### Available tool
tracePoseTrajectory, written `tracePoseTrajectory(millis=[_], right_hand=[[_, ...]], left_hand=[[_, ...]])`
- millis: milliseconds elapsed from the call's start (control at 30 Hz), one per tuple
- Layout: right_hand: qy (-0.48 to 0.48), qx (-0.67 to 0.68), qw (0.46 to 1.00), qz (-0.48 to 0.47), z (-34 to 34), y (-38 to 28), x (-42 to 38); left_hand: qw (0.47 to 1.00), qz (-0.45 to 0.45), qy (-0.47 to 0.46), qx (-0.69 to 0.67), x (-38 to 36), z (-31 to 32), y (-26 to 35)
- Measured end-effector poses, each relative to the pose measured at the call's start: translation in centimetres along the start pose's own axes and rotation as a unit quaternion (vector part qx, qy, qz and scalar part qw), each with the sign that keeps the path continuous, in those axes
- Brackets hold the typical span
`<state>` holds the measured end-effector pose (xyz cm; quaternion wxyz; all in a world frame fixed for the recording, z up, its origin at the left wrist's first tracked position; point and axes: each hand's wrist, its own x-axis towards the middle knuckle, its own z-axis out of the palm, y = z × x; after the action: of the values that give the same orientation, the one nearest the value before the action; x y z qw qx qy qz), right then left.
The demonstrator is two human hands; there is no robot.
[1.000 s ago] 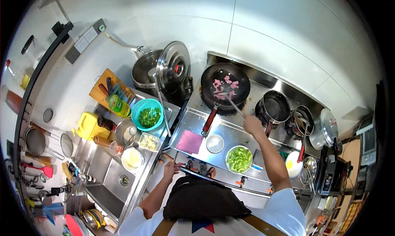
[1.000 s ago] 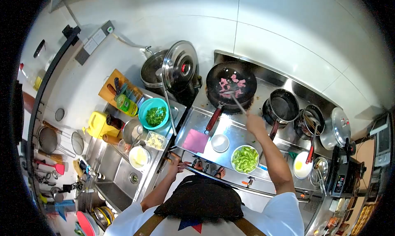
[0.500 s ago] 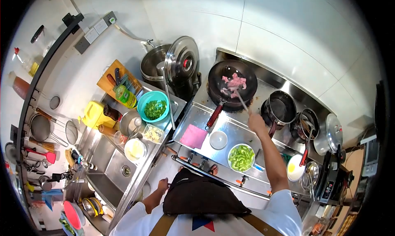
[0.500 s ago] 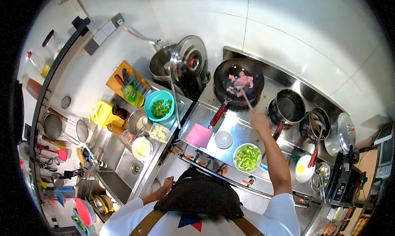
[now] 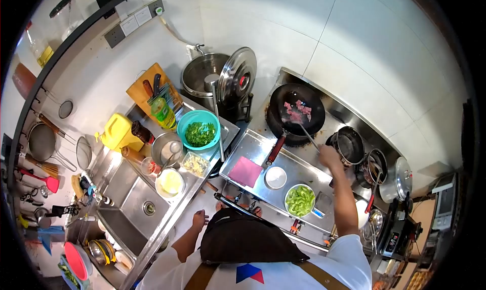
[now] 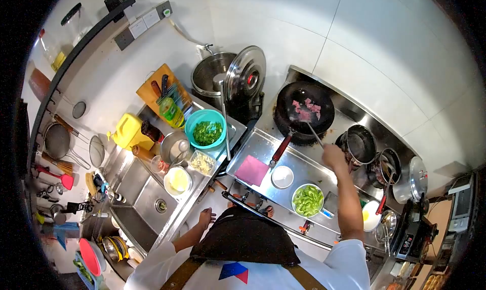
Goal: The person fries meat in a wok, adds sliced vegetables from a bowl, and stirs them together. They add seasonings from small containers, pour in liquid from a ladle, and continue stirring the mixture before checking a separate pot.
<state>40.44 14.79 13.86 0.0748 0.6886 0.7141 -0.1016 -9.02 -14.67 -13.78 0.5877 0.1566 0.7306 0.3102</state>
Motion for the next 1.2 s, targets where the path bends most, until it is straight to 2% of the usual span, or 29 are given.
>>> tracePoseTrajectory(millis=[67, 233, 300, 333, 367, 433, 500, 567, 633, 767, 833, 900, 933, 1000, 1033, 1100, 1200], right_hand=[[0.041, 0.050, 0.998, 0.027, 1.6, -1.1, 2.5], [0.111, 0.084, 0.990, 0.036, 2.5, -3.1, 5.4], [0.092, 0.069, 0.993, 0.032, 2.9, -3.7, 6.1], [0.082, 0.039, 0.996, -0.011, 3.0, -3.5, 5.9], [0.083, 0.035, 0.996, -0.011, 2.7, -2.8, 5.5], [0.010, 0.040, 0.999, -0.034, -0.7, -2.5, 2.6], [-0.024, -0.019, 0.999, -0.018, -4.4, -1.8, 0.8], [-0.016, -0.004, 1.000, -0.010, -6.2, 0.2, 0.3], [-0.021, -0.049, 0.998, -0.029, -9.3, -0.8, -1.5], [-0.085, -0.118, 0.989, -0.001, -10.6, -1.1, -1.8], [-0.078, -0.088, 0.992, -0.047, -8.9, -2.4, -1.0], [-0.065, -0.018, 0.998, 0.021, -5.7, -3.6, 1.0], [-0.063, -0.018, 0.998, 0.021, -4.4, -3.3, 1.8], [0.028, 0.114, 0.993, 0.033, -2.5, -2.6, 3.0], [0.030, 0.114, 0.992, 0.032, -3.0, -2.2, 3.1], [-0.036, 0.362, 0.917, 0.161, -4.7, -0.6, 3.1], [-0.132, 0.369, 0.894, 0.217, -10.0, 2.2, 3.5]], left_hand=[[0.999, -0.046, -0.001, -0.001, 0.7, -0.3, -0.2], [0.999, -0.047, -0.002, -0.001, 2.3, -1.7, -1.0], [0.998, -0.053, -0.004, 0.023, 2.7, -2.1, -1.7], [0.998, -0.053, -0.008, 0.022, 3.0, -2.2, -1.8], [0.998, -0.057, -0.007, 0.003, 3.2, -2.3, -2.0], [0.998, -0.064, -0.008, -0.020, 3.5, -2.2, -2.5], [0.998, -0.047, -0.020, -0.028, 3.5, -2.4, -3.6], [0.999, -0.040, -0.012, -0.006, 4.5, -2.4, -4.9], [0.998, -0.069, -0.010, -0.004, 4.8, -2.6, -5.4], [0.998, -0.055, -0.013, 0.012, 4.7, -2.6, -4.7], [0.998, -0.055, -0.014, 0.001, 5.0, -2.3, -4.1], [0.998, -0.057, -0.014, -0.013, 5.2, -1.9, -3.8], [0.998, -0.056, -0.019, -0.017, 5.4, -1.6, -3.6], [0.998, -0.051, -0.026, -0.034, 5.1, -1.2, -2.2], [0.998, -0.049, -0.025, -0.034, 5.0, -1.1, -1.6], [0.998, -0.026, -0.025, -0.057, 4.7, -0.9, -1.0], [0.998, -0.035, -0.023, -0.053, 4.6, -1.1, -1.8]])
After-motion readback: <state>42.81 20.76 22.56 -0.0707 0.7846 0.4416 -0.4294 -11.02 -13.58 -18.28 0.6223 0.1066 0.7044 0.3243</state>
